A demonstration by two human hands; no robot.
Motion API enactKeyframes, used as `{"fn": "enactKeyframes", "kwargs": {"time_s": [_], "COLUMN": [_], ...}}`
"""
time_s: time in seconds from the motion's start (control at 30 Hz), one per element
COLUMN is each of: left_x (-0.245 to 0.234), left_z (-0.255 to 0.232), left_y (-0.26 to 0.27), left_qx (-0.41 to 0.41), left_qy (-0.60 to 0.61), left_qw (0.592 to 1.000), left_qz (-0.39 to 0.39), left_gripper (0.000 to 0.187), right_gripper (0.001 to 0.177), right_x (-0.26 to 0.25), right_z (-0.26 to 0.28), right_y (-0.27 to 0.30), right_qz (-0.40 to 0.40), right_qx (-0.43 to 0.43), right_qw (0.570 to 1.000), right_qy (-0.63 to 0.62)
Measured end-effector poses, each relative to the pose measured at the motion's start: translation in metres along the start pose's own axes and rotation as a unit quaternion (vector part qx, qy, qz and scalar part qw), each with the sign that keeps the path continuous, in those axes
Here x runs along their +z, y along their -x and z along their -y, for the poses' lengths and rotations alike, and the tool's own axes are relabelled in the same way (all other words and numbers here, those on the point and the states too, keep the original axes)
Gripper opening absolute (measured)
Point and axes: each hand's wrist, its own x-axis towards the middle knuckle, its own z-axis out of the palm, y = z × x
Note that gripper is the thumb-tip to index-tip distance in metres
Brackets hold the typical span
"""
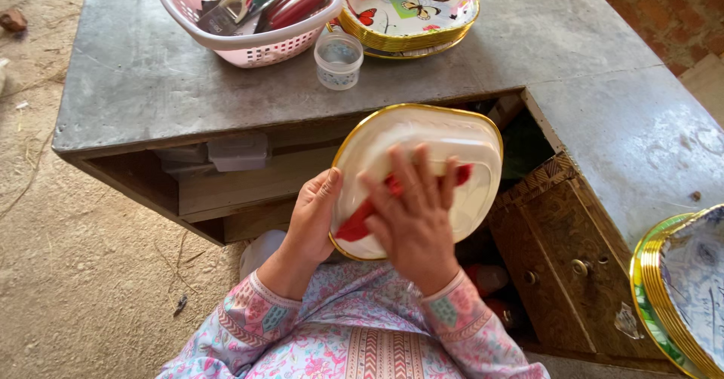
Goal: The person sits on the floor and wipes decorative plates with a red cloth. They handle a floral-patterned plate and a fruit-patterned plate, cleaning both the front and back surfaces before stacking them on a table.
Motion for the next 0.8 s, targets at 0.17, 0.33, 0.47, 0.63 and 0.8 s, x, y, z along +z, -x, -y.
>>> {"fn": "enactKeyframes", "kwargs": {"time_s": [0.17,0.33,0.47,0.63,0.8], "left_x": [-0.014,0.007,0.013,-0.031,-0.032], "left_z": [-0.001,-0.016,-0.008,0.023,0.018], "left_y": [0.004,0.000,-0.002,0.006,0.012], "left_qx": [0.011,0.033,0.032,0.044,0.086], "left_qy": [-0.011,0.017,0.018,-0.058,-0.239], "left_qw": [1.000,0.999,0.998,0.996,0.958], "left_qz": [0.009,-0.015,-0.043,0.045,0.132], "left_gripper": [0.045,0.052,0.054,0.054,0.061], "right_gripper": [0.053,0.055,0.058,0.045,0.041], "right_x": [-0.010,-0.004,0.008,0.007,-0.024], "right_z": [-0.052,-0.048,-0.007,0.021,0.018], "right_y": [0.001,0.011,0.014,-0.005,-0.037], "right_qz": [-0.092,-0.102,-0.047,-0.075,-0.074], "right_qx": [0.164,0.169,0.065,-0.043,-0.038], "right_qw": [0.982,0.980,0.996,0.995,0.997], "right_qy": [-0.003,-0.015,-0.029,-0.057,0.003]}}
